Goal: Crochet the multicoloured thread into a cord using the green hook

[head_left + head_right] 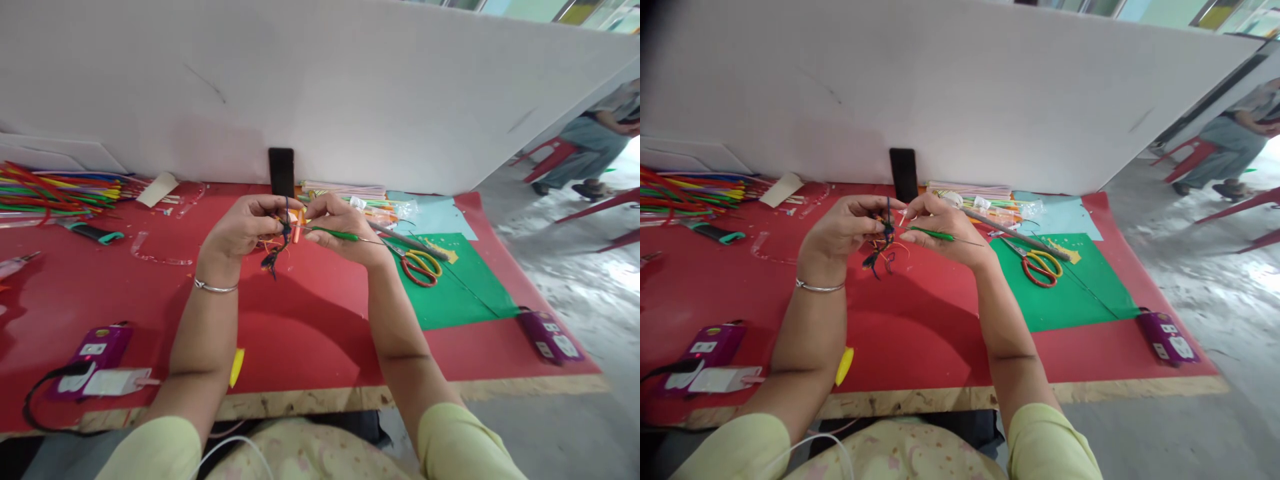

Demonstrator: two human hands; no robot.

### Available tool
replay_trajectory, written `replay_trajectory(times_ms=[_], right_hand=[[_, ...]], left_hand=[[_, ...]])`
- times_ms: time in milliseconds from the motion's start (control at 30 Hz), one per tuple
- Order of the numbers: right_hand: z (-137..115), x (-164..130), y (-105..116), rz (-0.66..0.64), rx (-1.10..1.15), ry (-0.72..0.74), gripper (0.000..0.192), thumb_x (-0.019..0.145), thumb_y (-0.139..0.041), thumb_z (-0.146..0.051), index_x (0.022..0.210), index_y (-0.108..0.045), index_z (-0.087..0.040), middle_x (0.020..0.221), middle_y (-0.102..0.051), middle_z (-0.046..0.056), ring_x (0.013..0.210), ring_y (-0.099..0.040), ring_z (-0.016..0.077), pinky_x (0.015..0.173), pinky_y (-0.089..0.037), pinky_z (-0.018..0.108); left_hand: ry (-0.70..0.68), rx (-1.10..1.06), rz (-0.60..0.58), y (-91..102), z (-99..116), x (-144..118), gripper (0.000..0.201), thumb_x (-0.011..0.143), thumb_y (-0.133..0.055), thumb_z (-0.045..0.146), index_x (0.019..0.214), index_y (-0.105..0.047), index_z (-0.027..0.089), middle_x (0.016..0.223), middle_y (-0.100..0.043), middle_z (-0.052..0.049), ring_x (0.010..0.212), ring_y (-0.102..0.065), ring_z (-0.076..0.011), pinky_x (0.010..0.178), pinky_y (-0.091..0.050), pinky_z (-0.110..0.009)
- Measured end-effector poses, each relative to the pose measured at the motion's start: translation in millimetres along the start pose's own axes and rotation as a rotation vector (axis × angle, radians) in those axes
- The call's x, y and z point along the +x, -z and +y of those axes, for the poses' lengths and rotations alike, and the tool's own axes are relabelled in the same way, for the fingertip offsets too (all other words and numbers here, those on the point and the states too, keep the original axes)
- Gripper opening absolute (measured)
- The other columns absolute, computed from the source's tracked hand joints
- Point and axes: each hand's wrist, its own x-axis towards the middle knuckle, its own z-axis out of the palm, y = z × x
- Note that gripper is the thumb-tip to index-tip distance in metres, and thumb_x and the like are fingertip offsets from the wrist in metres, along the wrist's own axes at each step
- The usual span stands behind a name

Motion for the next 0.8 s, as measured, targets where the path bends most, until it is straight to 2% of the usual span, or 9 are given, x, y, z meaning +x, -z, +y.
replay_trajectory(times_ms=[100,200,333,533,700,800], right_hand=[[-1.2,0.9,0.9,-0.024,0.039,-0.002,0.039,0.111,-0.075,-0.058,0.099,-0.087,-0.023,0.114,-0.072,0.008,0.106,-0.071,0.0217,0.093,-0.061,0.038],[-3.0,0.8,2.5,-0.031,0.034,-0.029,0.043,0.111,-0.073,-0.062,0.099,-0.087,-0.023,0.115,-0.072,0.008,0.106,-0.071,0.0219,0.094,-0.062,0.038],[-4.8,0.3,5.2,-0.001,0.018,-0.034,0.045,0.110,-0.073,-0.065,0.103,-0.088,-0.024,0.114,-0.072,0.008,0.107,-0.072,0.0218,0.095,-0.062,0.038],[-5.6,0.2,5.5,0.000,0.014,-0.034,0.045,0.111,-0.073,-0.064,0.102,-0.088,-0.023,0.114,-0.072,0.008,0.103,-0.072,0.0211,0.089,-0.063,0.037],[-4.2,0.3,3.9,0.025,0.031,0.001,0.035,0.111,-0.076,-0.057,0.105,-0.088,-0.024,0.113,-0.072,0.007,0.104,-0.072,0.0208,0.090,-0.063,0.036],[-3.8,0.4,1.7,0.037,0.011,0.003,0.038,0.112,-0.074,-0.059,0.104,-0.087,-0.025,0.112,-0.071,0.007,0.102,-0.071,0.0211,0.091,-0.062,0.038]], left_hand=[[0.018,0.014,-0.016,-1.2,-0.5,-1.2,0.037,0.062,-0.083,0.009,0.096,-0.093,0.020,0.079,-0.078,-0.005,0.058,-0.064,-0.0122,0.051,-0.044,-0.022],[0.026,-0.011,-0.028,-1.5,-0.5,-2.4,0.040,0.064,-0.083,0.010,0.101,-0.094,0.018,0.081,-0.079,-0.006,0.057,-0.064,-0.0117,0.050,-0.044,-0.022],[0.021,-0.049,-0.038,-1.9,-0.5,-1.9,0.041,0.069,-0.093,0.016,0.109,-0.095,0.021,0.084,-0.080,-0.006,0.061,-0.067,-0.0123,0.052,-0.049,-0.021],[-0.048,0.005,-0.036,-3.8,-1.0,2.3,0.044,0.062,-0.108,0.019,0.105,-0.096,0.024,0.089,-0.083,-0.007,0.073,-0.075,-0.0168,0.063,-0.059,-0.024],[-0.087,0.026,0.013,-4.4,-3.3,2.9,0.041,0.065,-0.107,0.017,0.104,-0.096,0.025,0.087,-0.081,-0.006,0.075,-0.075,-0.0181,0.063,-0.057,-0.026],[-0.112,0.017,0.023,-4.4,-5.4,3.2,0.040,0.068,-0.105,0.014,0.105,-0.095,0.024,0.088,-0.081,-0.006,0.075,-0.075,-0.0179,0.063,-0.057,-0.026]])
